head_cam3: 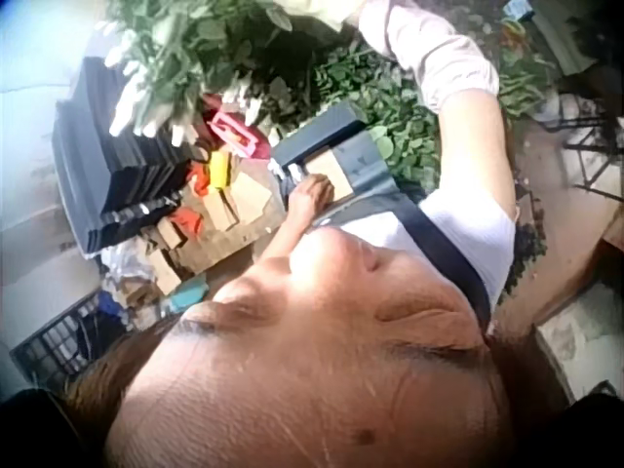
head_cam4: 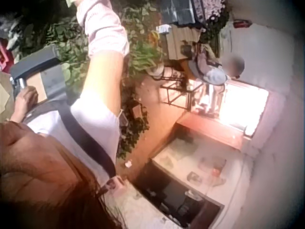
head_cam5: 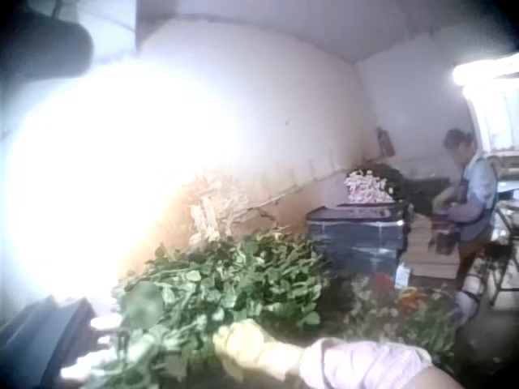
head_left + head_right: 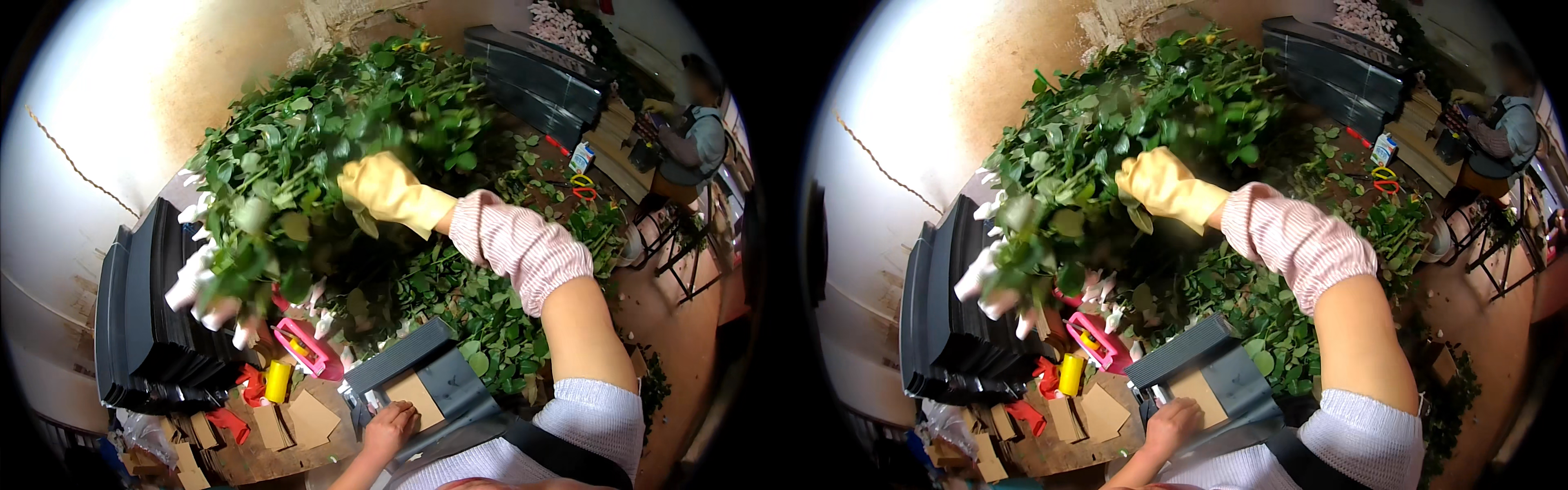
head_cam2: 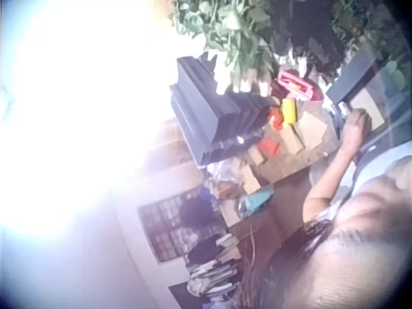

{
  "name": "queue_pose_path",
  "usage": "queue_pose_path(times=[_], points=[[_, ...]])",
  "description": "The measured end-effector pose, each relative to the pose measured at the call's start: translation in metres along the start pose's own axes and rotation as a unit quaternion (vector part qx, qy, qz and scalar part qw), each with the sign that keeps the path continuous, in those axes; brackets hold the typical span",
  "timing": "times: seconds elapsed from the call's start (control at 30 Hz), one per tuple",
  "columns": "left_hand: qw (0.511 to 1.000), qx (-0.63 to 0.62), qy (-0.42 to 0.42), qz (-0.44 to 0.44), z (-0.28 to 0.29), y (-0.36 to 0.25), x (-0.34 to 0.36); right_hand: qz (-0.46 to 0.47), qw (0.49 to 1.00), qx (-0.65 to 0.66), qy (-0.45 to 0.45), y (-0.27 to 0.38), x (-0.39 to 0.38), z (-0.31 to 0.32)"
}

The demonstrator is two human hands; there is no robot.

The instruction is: The person arranges white flowers and green leaves into a black rectangular tray. They pick up the flowers and leaves from a pile on the table and place them carefully into the tray, adjusting their positions to fit.

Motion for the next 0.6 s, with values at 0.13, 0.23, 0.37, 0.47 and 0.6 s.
queue_pose_path(times=[0.13, 0.23, 0.37, 0.47, 0.6], points=[[1.0, 0.005, 0.019, 0.003, 0.005, -0.003, 0.006, -0.025, 0.993, 0.069, 0.096, 0.007, 0.011, 0.026], [1.0, 0.0, 0.011, 0.01, 0.003, -0.002, 0.003, 0.006, 0.996, 0.087, -0.001, 0.029, -0.004, 0.039], [1.0, -0.005, 0.017, -0.005, 0.01, -0.006, 0.01, -0.088, 0.967, 0.064, 0.229, 0.04, -0.058, -0.014], [1.0, -0.009, 0.012, 0.011, 0.005, -0.002, 0.006, -0.06, 0.974, 0.117, 0.183, 0.061, -0.103, -0.007], [0.998, -0.017, 0.046, 0.041, 0.007, -0.007, 0.004, -0.155, 0.938, 0.145, 0.273, 0.049, -0.119, 0.021]])
Point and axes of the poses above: each hand's wrist, its own x-axis towards the middle knuckle, its own z-axis out of the back of the hand, y = z × x, the point moved 1 cm from there along x, towards the middle knuckle, and after that the axes turned 15 degrees about z, right-handed, at the moved point
